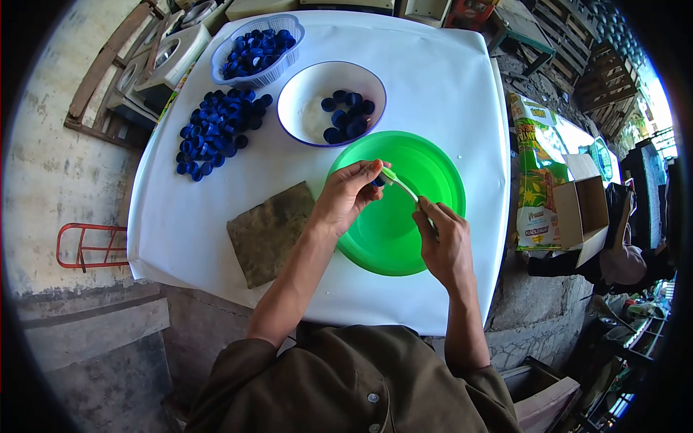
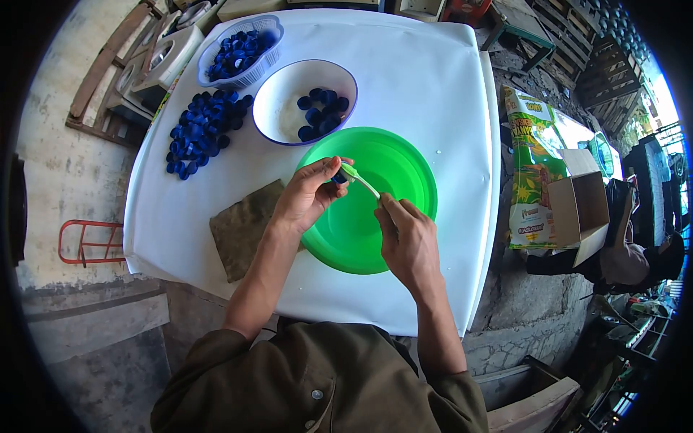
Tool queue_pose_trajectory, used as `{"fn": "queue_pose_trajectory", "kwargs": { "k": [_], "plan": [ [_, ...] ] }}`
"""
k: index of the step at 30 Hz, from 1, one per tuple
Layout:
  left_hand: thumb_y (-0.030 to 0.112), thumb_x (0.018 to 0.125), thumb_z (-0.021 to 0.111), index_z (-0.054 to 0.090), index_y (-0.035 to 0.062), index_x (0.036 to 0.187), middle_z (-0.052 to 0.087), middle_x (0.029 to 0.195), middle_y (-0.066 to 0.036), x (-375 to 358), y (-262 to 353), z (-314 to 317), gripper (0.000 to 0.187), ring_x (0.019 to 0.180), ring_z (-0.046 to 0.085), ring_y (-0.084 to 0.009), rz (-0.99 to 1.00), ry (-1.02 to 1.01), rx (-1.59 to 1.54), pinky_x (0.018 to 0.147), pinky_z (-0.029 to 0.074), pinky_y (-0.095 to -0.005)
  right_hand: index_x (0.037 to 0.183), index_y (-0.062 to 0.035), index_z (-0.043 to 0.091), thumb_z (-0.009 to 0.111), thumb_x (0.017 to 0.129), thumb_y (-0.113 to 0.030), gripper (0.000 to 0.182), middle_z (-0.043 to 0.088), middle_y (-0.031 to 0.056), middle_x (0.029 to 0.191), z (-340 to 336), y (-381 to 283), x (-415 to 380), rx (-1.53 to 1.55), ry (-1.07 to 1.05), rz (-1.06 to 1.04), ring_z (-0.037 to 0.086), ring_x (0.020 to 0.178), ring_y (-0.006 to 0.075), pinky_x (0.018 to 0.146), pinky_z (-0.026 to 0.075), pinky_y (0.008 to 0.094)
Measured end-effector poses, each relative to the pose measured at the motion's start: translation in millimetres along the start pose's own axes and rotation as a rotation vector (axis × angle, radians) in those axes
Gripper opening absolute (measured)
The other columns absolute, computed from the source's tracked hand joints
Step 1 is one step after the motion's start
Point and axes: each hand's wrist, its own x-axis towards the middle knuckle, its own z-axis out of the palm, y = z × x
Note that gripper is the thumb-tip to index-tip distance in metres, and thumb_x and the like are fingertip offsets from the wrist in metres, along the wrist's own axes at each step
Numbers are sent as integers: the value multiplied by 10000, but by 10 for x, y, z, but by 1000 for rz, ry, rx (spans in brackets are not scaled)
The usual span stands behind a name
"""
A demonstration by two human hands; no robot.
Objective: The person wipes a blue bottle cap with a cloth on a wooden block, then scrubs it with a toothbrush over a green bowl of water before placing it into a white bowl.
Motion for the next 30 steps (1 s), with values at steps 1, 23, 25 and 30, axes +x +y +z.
{"fn": "queue_pose_trajectory", "kwargs": {
  "k": [1,23,25,30],
  "plan": [
    [237,997,662,690,-17,1110,631,872,-25,-1,0,-2,279,720,577,-106,5,-1,-3,682,500,-256,1113,47,676,658,925,-52,213,651,218,821,16,-19,-3,-28,11,9,648,708,394,635,500,443],
    [134,990,645,601,34,1211,641,1060,-52,-10,-51,5,246,938,589,-115,170,57,110,878,490,-280,1019,32,583,585,873,25,146,631,220,926,-147,139,129,-385,-37,-50,645,772,417,682,522,498],
    [129,990,644,594,34,1223,638,1102,-78,-5,-34,-5,257,955,595,-129,175,13,18,896,495,-290,1009,38,584,580,841,47,168,630,229,934,-65,188,170,-468,-109,-42,652,782,414,677,532,492],
    [148,987,656,591,37,1238,633,1162,-124,-33,4,-14,282,987,613,-162,167,-10,-114,925,507,-306,770,40,604,570,819,22,63,638,247,786,124,280,248,-527,-308,62,661,730,430,685,548,478]
  ]
}}
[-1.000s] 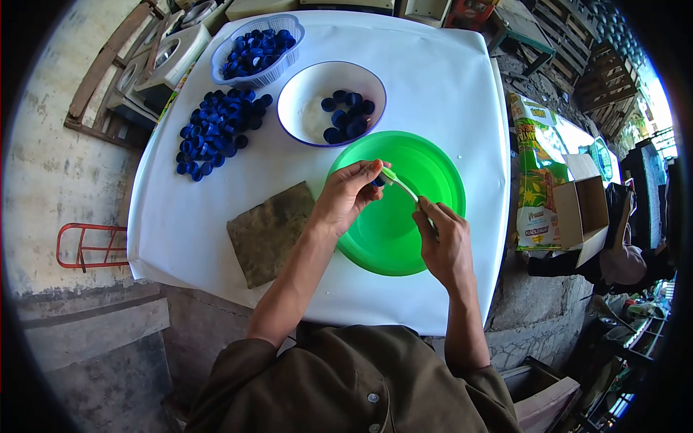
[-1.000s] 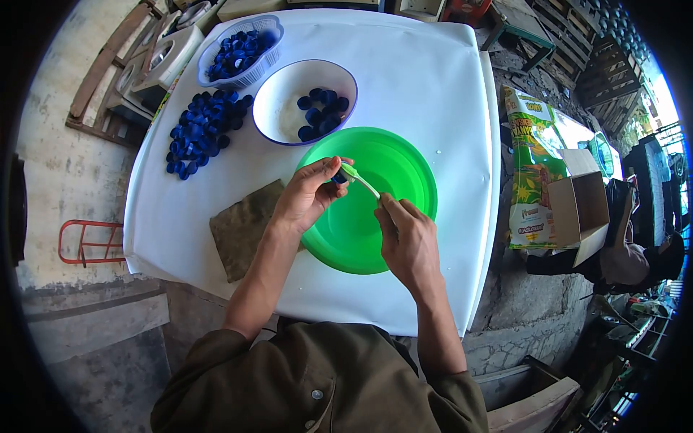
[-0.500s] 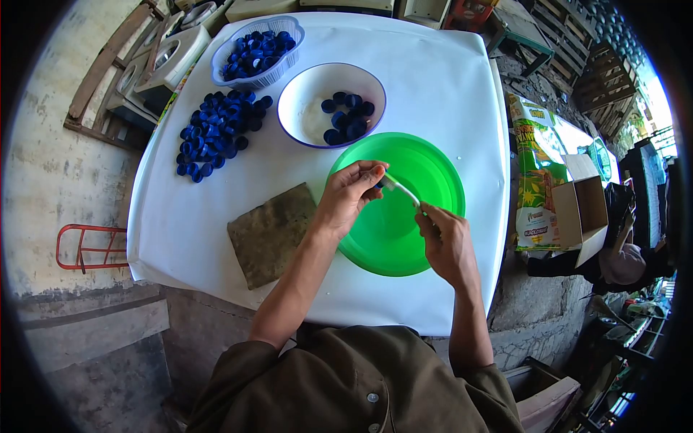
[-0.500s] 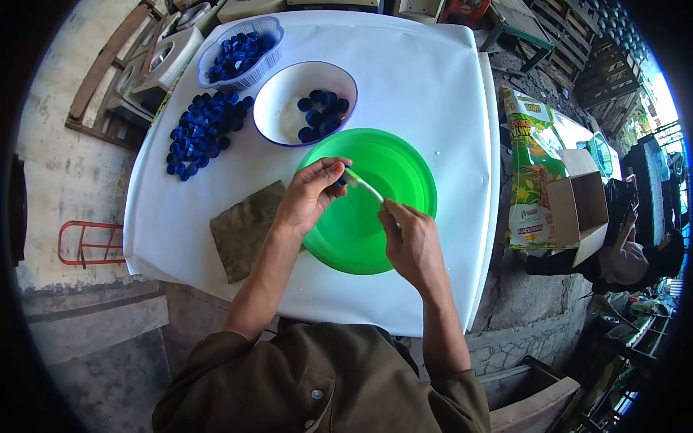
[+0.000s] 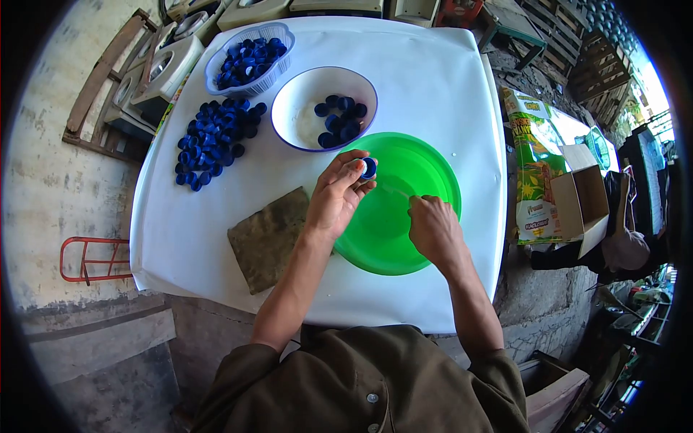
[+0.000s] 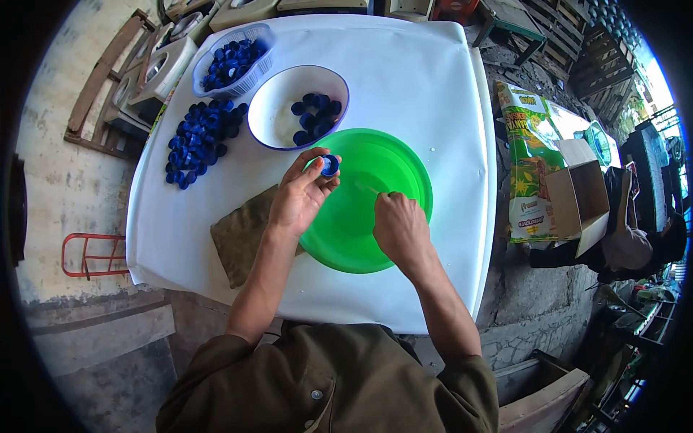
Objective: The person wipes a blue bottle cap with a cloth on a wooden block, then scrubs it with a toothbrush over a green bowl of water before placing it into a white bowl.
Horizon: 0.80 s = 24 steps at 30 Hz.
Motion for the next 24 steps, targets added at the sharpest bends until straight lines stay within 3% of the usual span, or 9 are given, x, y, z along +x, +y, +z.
{"fn": "queue_pose_trajectory", "kwargs": {
  "k": [1,4,5,8,15,19,24],
  "plan": [
    [135,989,650,593,38,1240,641,1133,-98,0,6,4,275,987,612,-144,6,1,1,915,505,-299,776,54,641,568,845,-7,117,643,252,729,-30,18,14,67,-42,0,668,731,432,710,543,480],
    [112,992,638,596,35,1247,659,1072,-46,-6,9,30,269,979,613,-110,28,2,6,892,504,-283,899,55,687,581,871,-40,145,668,252,770,-139,67,-6,432,24,27,679,758,422,726,536,481],
    [114,994,639,594,33,1251,659,1069,-45,-8,15,43,274,972,615,-111,40,-3,12,891,506,-281,1003,50,702,596,904,-71,189,695,240,815,-239,84,-15,457,-10,69,689,760,404,733,535,460],
    [118,998,636,590,25,1256,657,1065,-42,-3,-6,19,278,953,620,-114,67,-31,8,886,517,-282,1004,51,697,592,924,-67,177,690,232,784,-516,20,-97,545,39,157,693,752,396,727,533,445],
    [119,1014,615,594,18,1235,651,1055,-48,-8,-26,0,245,943,632,-144,16,-72,-69,882,537,-284,1110,12,643,647,906,-44,212,696,199,950,-568,-274,-233,444,328,-105,679,790,382,684,526,444],
    [150,1014,623,608,8,1203,658,1034,-65,-4,9,6,237,920,649,-163,24,-67,-59,854,549,-276,1157,-24,651,649,903,-27,254,657,160,853,-507,-311,-199,343,346,-114,650,726,359,656,515,442],
    [168,1016,621,602,-2,1230,681,1046,-98,-18,-35,-34,274,944,665,-163,77,-79,-3,843,556,-284,1214,-47,691,694,874,-15,342,655,160,832,-422,-208,-246,503,306,-167,642,684,339,636,501,430]
  ]
}}
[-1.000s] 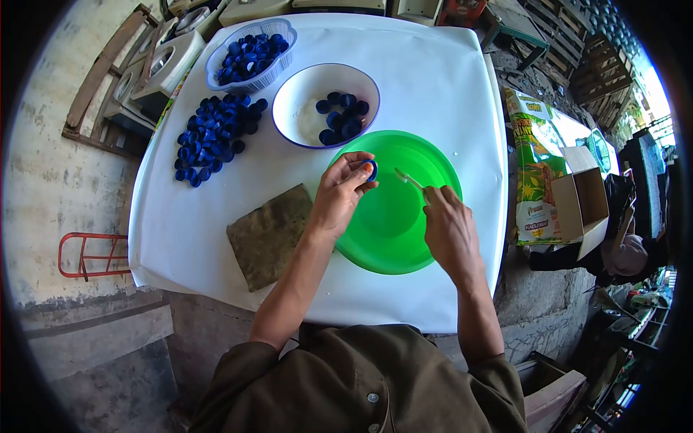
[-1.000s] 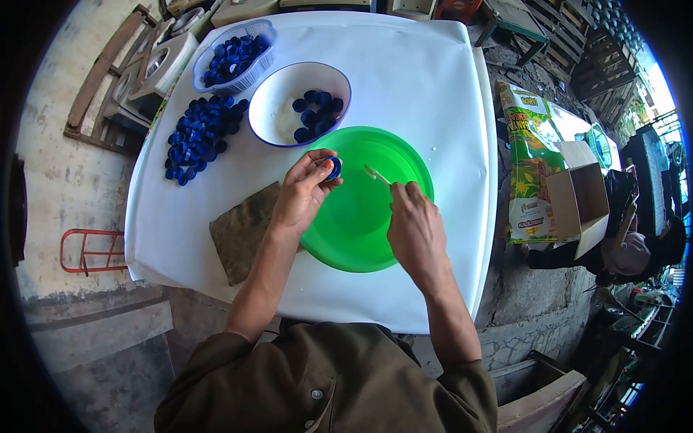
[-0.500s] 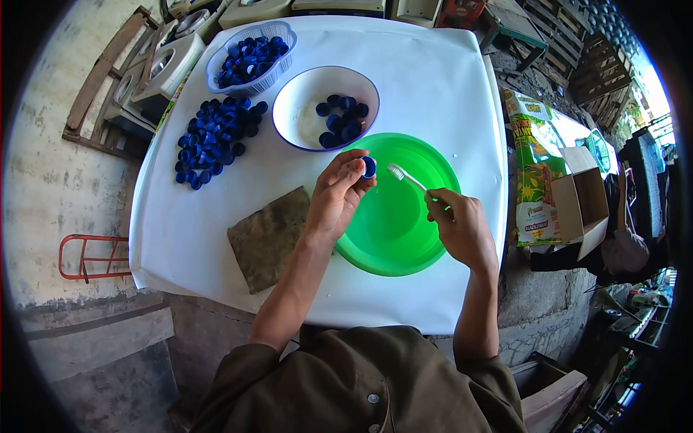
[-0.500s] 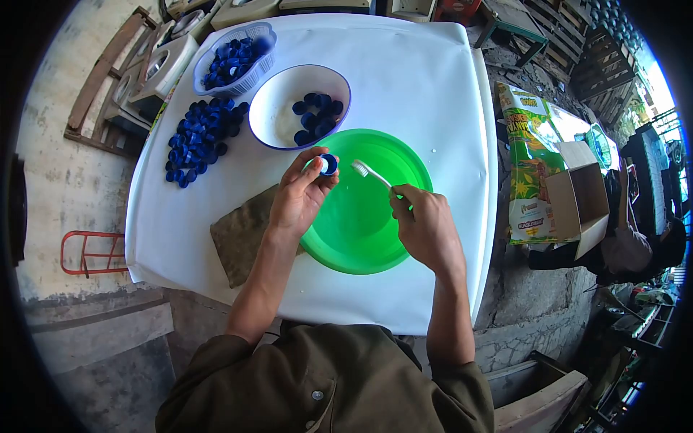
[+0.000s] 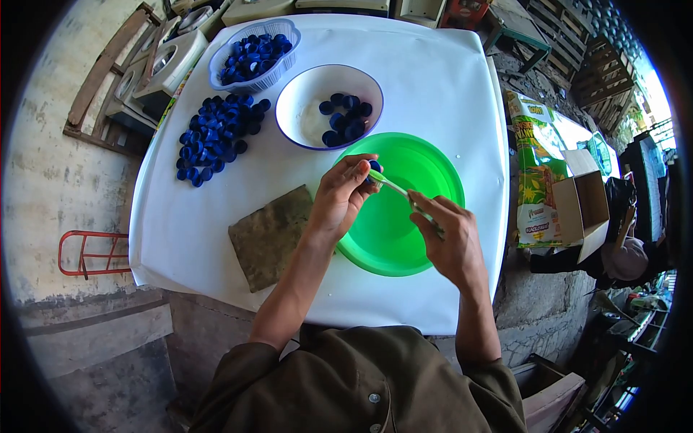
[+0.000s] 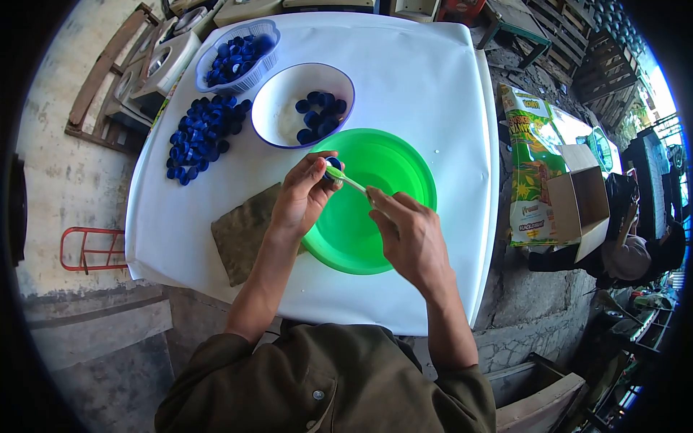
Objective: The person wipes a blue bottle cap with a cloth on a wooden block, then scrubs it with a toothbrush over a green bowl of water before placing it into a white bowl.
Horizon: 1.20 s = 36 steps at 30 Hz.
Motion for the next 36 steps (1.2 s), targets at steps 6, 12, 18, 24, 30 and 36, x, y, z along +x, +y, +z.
{"fn": "queue_pose_trajectory", "kwargs": {
  "k": [6,12,18,24,30,36],
  "plan": [
    [117,994,643,607,-10,1236,683,1108,-110,50,22,-26,276,1015,651,-150,-11,-10,11,898,540,-296,1208,-35,707,708,871,-4,338,648,157,805,141,78,-47,-14,33,39,632,648,308,618,495,410],
    [61,958,673,605,-11,1245,675,1165,-118,44,4,7,304,1044,648,-157,-5,-28,19,960,525,-301,1212,-12,704,702,877,6,335,691,164,853,57,59,-41,-31,38,100,665,683,290,636,518,385],
    [15,941,669,620,-5,1233,668,1206,-125,8,8,-8,296,1082,644,-158,-9,-27,-18,1002,507,-318,1216,-10,699,705,880,-2,336,701,175,867,81,93,-57,33,53,178,684,697,297,640,534,375],
    [-4,927,679,610,-11,1259,663,1236,-137,-1,-8,-45,340,1080,650,-152,0,-37,-7,1008,503,-317,1198,-23,711,698,888,-18,310,676,170,817,127,134,-88,68,81,60,653,642,302,601,508,390],
    [-51,921,651,617,-3,1307,674,1204,-90,11,26,15,389,1000,648,-100,-13,8,14,953,515,-267,1194,-41,717,707,870,-7,325,690,166,857,160,81,-125,100,56,53,663,666,297,622,514,388],
    [68,960,675,621,-13,1289,683,1164,-89,0,4,3,343,1016,650,-132,-14,-50,76,963,512,-287,1216,-47,709,720,862,-7,356,695,169,869,100,145,-87,-66,85,93,680,702,296,656,532,376]
  ]
}}
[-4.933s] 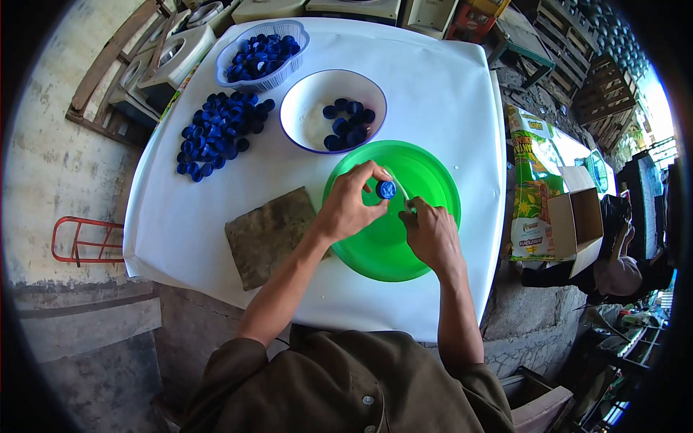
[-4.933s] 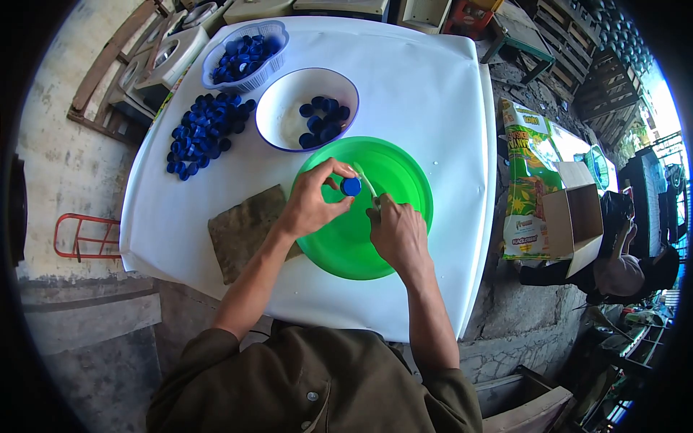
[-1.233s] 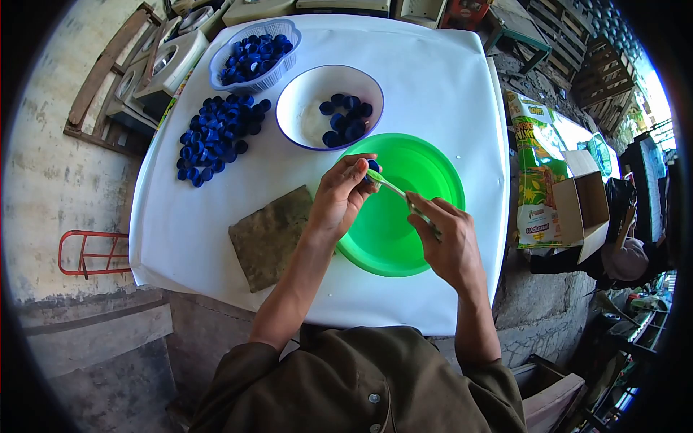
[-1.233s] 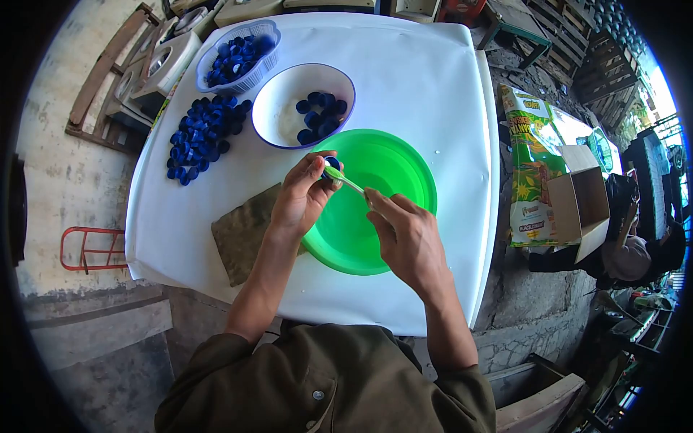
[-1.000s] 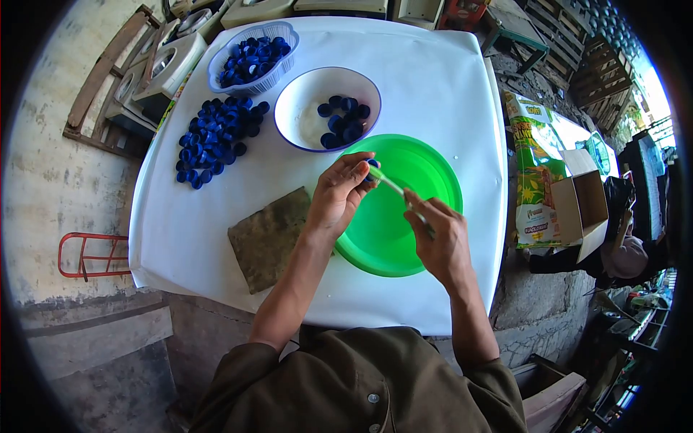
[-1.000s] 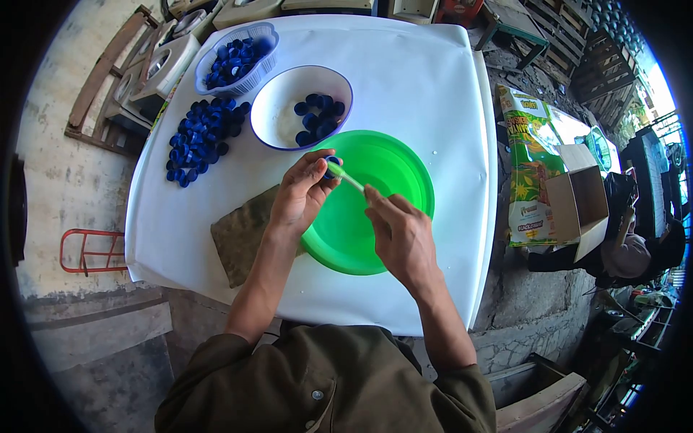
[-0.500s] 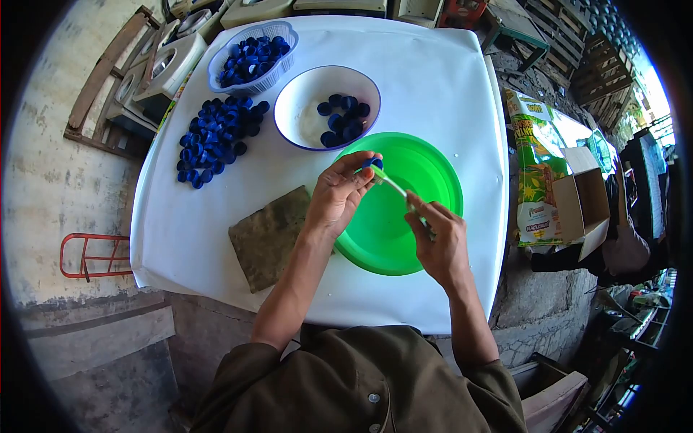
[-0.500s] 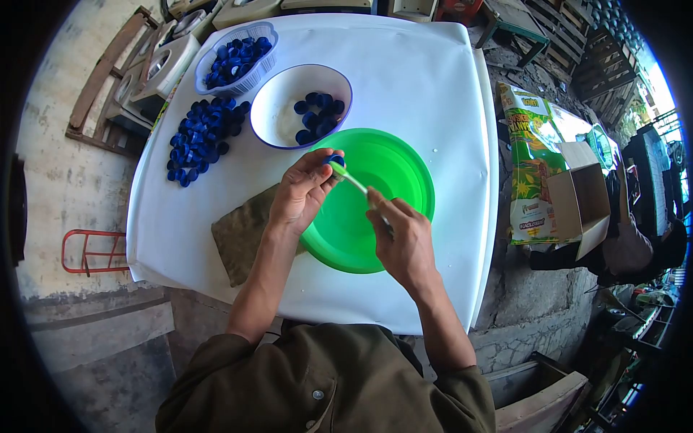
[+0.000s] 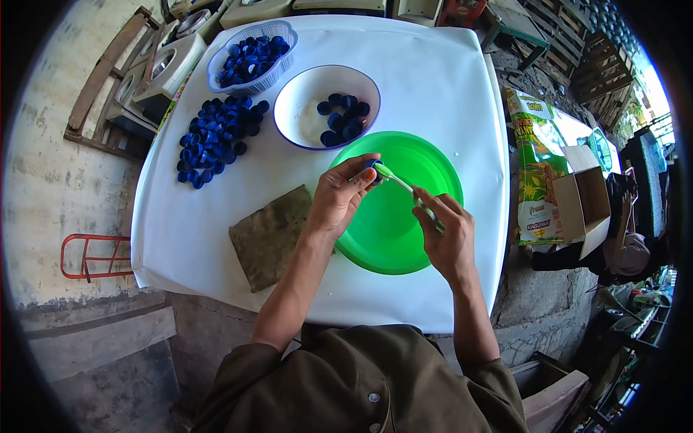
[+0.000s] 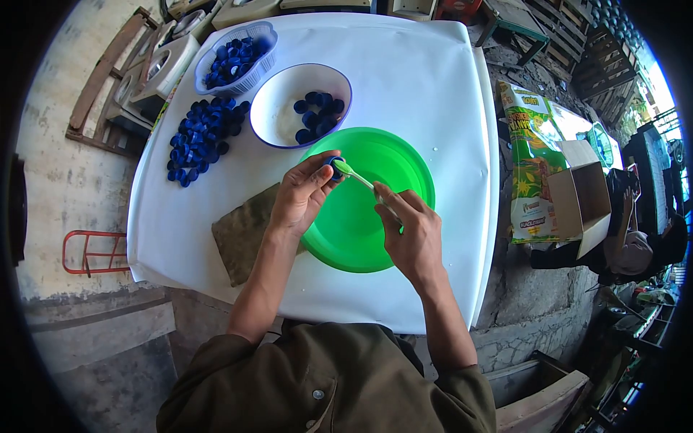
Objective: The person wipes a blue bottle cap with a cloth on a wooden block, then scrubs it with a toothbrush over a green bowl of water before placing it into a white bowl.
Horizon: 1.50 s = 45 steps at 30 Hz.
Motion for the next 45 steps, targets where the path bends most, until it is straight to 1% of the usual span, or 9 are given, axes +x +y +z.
{"fn": "queue_pose_trajectory", "kwargs": {
  "k": [5,8,15,18,23,26,30,39,45],
  "plan": [
    [95,974,667,633,-12,1251,676,1164,-86,-7,57,-4,299,930,625,-111,-39,0,30,866,511,-262,1203,-50,716,717,871,-12,335,685,151,837,10,-24,-43,204,-77,39,668,681,286,639,521,379],
    [99,974,667,625,-14,1257,670,1179,-96,-22,53,21,307,915,620,-105,-24,4,41,833,513,-254,1213,-43,712,711,873,-5,342,692,166,859,-67,-89,5,20,-46,83,669,687,291,643,522,380],
    [82,986,640,633,-14,1245,691,1134,-97,-42,81,98,276,865,636,-97,-10,30,39,796,532,-238,1206,-38,712,714,859,2,349,690,156,863,-7,-24,-33,63,-10,9,659,674,298,635,523,377],
    [111,999,629,618,-16,1227,681,1172,-147,-9,58,22,262,931,661,-136,-9,14,9,844,540,-266,1204,-44,715,717,861,-2,345,690,155,863,40,-4,-74,92,-8,-61,662,677,298,630,523,379],
    [148,1014,612,593,-24,1258,678,1161,-127,-31,26,36,300,938,666,-141,6,26,57,853,541,-270,1219,-47,710,730,851,8,373,692,157,870,-28,-50,-36,27,-48,92,665,714,302,660,529,386],
    [147,1014,610,580,-24,1272,676,1136,-111,-14,60,54,311,928,666,-141,-24,17,48,861,538,-268,1214,-46,712,728,858,-1,359,689,154,864,51,16,-92,137,-22,-58,655,686,291,640,522,383],
    [148,1012,614,568,-17,1289,674,1108,-97,-29,68,83,325,896,658,-131,-70,11,28,852,531,-258,1191,-28,713,717,872,-17,319,696,155,857,-22,-31,-35,53,-22,52,654,644,304,631,522,387],
    [140,997,637,560,-3,1297,674,1089,-79,-3,38,-17,341,874,634,-118,-90,23,69,812,518,-253,1046,29,705,723,883,-66,189,727,202,906,54,48,-74,48,53,4,716,784,367,692,561,396],
    [116,990,636,536,-13,1345,667,1110,-89,-39,80,91,391,952,624,-119,-29,-25,38,894,496,-264,1037,44,700,725,884,-68,191,721,209,903,24,-15,-93,87,24,23,714,770,370,677,553,400]
  ]
}}
